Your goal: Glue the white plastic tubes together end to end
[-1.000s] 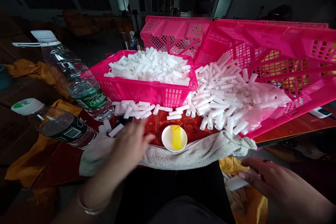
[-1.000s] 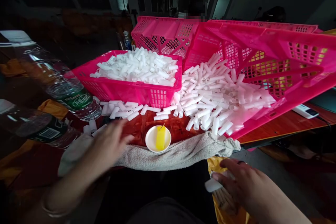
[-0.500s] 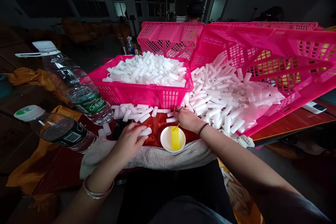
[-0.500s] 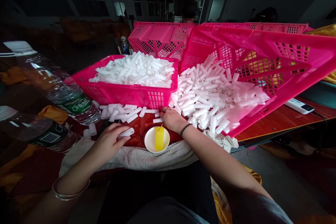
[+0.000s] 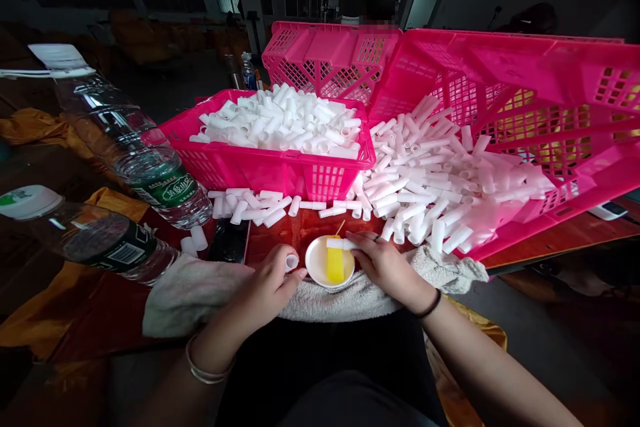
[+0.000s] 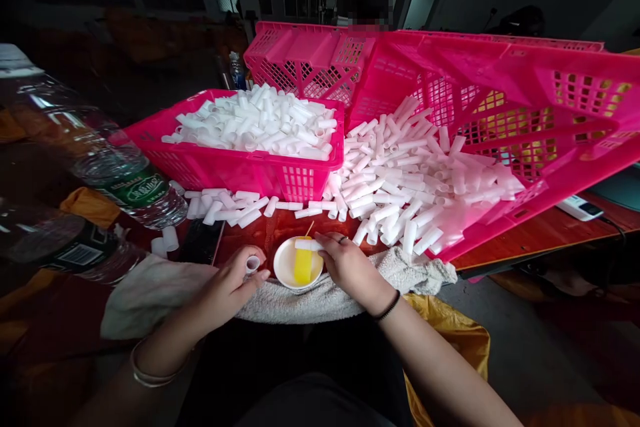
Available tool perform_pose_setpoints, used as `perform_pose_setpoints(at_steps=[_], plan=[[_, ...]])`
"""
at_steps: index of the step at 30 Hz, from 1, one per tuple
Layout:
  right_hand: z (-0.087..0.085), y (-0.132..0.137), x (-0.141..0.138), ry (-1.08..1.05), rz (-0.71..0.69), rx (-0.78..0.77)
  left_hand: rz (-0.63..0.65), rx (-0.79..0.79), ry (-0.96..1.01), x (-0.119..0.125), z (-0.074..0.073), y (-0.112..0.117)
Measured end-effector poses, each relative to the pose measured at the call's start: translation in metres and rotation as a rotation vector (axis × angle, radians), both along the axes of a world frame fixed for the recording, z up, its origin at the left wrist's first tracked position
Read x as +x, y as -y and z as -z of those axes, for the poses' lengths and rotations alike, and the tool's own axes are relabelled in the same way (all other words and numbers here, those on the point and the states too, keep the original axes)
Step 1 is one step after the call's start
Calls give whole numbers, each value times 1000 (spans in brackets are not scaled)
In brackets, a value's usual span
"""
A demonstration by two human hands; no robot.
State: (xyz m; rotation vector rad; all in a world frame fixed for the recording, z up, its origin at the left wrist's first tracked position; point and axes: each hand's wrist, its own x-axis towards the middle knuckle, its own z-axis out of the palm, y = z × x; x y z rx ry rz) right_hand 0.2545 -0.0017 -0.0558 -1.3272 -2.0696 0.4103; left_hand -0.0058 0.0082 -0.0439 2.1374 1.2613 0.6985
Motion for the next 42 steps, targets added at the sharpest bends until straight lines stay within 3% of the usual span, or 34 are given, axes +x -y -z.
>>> perform_pose_setpoints(at_steps=[5,8,12,14,19,23,25,29,34,39,42], plan=[[14,0,-1,-1,-61,108,54,28,55,12,20,-1],[11,0,0,-165,-97,-37,78,49,21,19,26,-5],[9,-3,-3,-370,22,-269,121,8,6,26,24,-12],[7,-1,-3,-298,31,-218,121,-13,11,27,23,-14],[9,7,1,-204,-166,-38,93,-50,43,26,27,-17],[17,10,0,-448,-39,-180,81,-50,35,25,30,-17],[17,12,-1,-434,4,-188,73,-44,30,25,31,-16],[9,18,-2,-269,-139,-37,94,-43,50,24,33,-17],[8,20,-3,-406,-64,-217,87,-50,49,23,33,-17],[10,23,-4,-302,-109,-42,84,-38,51,23,32,-17],[11,23,-5,-476,-50,-240,90,-44,52,23,32,-18]])
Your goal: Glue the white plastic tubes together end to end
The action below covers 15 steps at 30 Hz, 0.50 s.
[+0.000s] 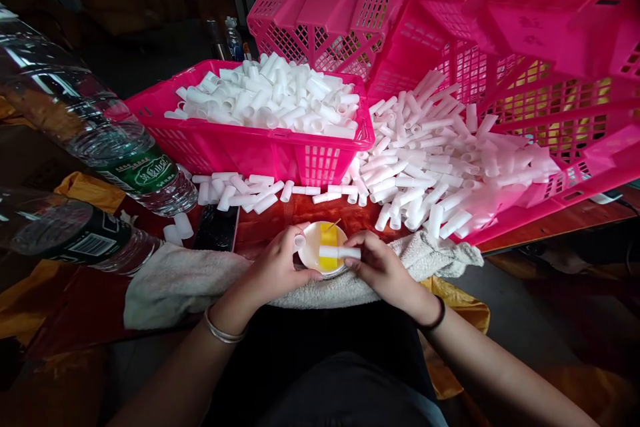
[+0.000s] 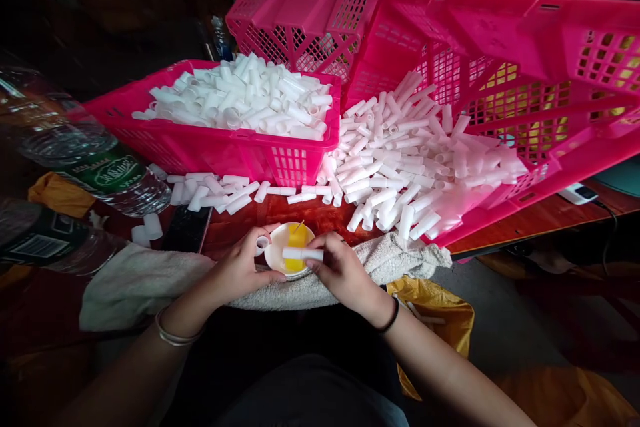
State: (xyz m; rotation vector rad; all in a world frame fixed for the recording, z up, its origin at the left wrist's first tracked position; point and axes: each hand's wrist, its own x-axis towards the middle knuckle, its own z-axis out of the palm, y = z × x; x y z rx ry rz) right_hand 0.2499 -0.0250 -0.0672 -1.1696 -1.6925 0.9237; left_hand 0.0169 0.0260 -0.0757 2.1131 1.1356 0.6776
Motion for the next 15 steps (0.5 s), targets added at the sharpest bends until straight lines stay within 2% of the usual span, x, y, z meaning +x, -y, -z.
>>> perform_pose_setpoints(at_steps=[2,3,7,8,12,13,15], plan=[[1,0,-1,-66,41,-147,-5,-8,-4,0,0,0],[1,1,-1,-50,56,-141,-4,-9,-2,0,0,0],[1,3,-4,101,46,150,8,2,12,0,-2,0],[2,4,-5,97,37,158,7,3,9,0,-2,0],[2,4,-5,13,65,30,4,11,-2,1,-1,-2],[2,4,-3,49,66,54,11,16,2,1,0,-2],[1,5,0,192,24,212,33,27,11,1,1,-3]])
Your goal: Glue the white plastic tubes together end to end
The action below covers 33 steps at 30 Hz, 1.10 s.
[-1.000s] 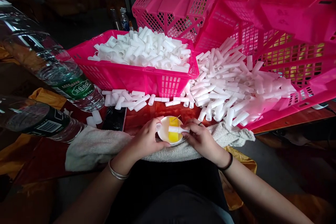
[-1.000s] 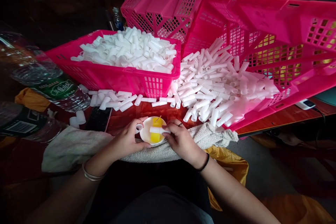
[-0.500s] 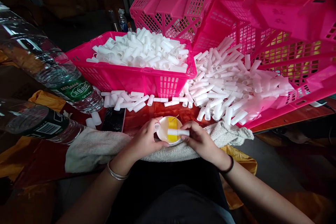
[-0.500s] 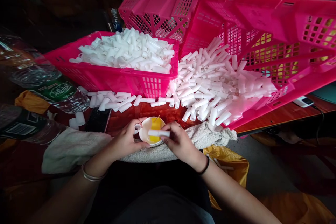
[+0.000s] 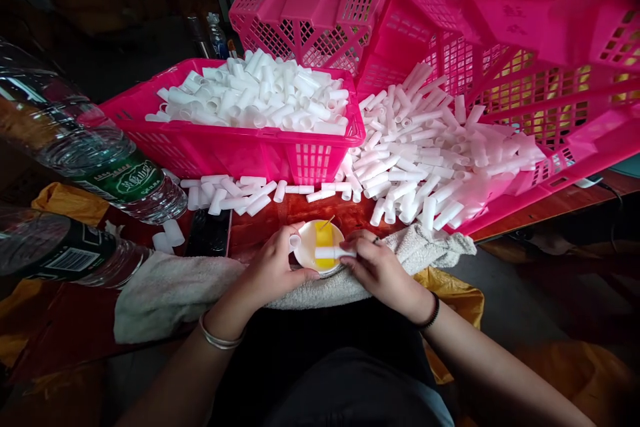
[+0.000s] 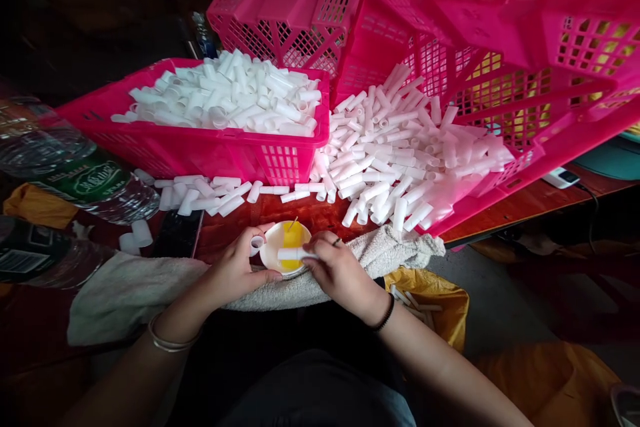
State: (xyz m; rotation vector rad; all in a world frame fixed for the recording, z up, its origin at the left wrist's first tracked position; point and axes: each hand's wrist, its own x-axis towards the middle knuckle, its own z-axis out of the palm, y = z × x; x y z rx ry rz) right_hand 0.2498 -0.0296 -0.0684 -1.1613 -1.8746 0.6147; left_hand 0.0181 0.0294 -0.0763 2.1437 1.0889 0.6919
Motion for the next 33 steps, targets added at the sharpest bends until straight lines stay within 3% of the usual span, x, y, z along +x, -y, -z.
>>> perform_pose_setpoints(at_steps=[2,4,9,11,16,19,21,23,26,29,31,33], plan=[[0,1,3,129,-89,165,20,38,3,-1,-2,0],[0,2,2,104,-121,208,22,115,0,-3,-9,1],[-11,4,-9,-452,90,-71,28,149,-94,-8,-42,8],[-21,5,-12,-527,83,-169,79,191,-159,-8,-54,12],[-45,7,-8,-384,1,-288,139,557,-341,-6,-70,22],[-55,8,-9,-267,-22,-257,130,599,-420,-1,-74,30],[-60,8,-12,-212,-50,-202,113,494,-377,6,-77,37],[-65,6,-16,-156,-55,-103,115,275,-236,14,-81,44],[-71,1,-24,-90,-28,61,138,-255,61,25,-84,52],[-76,-1,-30,-75,-64,99,165,-765,322,32,-84,57],[-80,0,-30,-74,-53,84,165,-814,376,34,-84,59],[-84,5,-25,-72,-22,56,159,-617,284,34,-85,60]])
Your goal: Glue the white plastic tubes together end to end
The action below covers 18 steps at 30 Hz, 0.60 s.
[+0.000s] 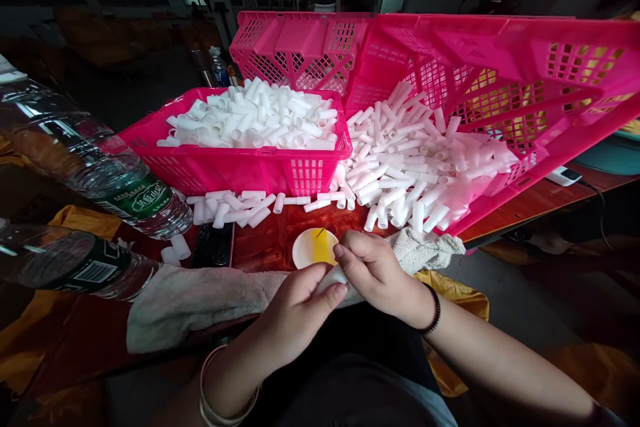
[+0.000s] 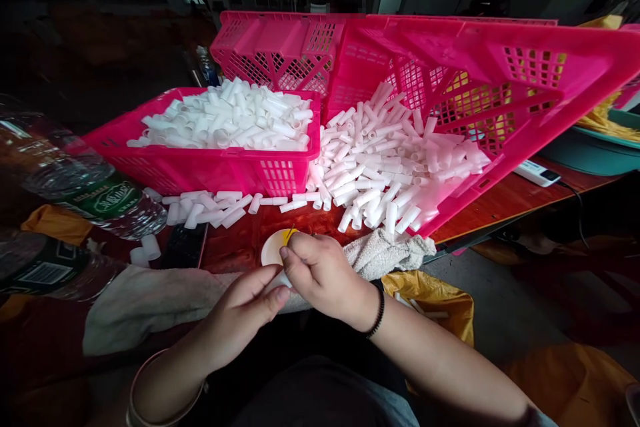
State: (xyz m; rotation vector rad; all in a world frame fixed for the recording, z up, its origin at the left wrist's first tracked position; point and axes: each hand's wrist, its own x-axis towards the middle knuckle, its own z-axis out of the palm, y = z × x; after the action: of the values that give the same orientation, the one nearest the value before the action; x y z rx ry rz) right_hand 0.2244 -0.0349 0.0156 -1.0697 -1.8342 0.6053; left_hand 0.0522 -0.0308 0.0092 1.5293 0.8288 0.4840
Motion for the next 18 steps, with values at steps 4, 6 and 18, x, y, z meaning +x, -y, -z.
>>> perform_pose_setpoints(at_steps=[4,6,18], plan=[[-4,16,21,-63,-12,-131,-38,726,-279,-5,-2,-3],[-1,22,30,-117,9,-184,-90,1037,-369,-6,-1,-7],[14,55,73,-246,280,-274,-46,1203,-409,-1,9,-10]])
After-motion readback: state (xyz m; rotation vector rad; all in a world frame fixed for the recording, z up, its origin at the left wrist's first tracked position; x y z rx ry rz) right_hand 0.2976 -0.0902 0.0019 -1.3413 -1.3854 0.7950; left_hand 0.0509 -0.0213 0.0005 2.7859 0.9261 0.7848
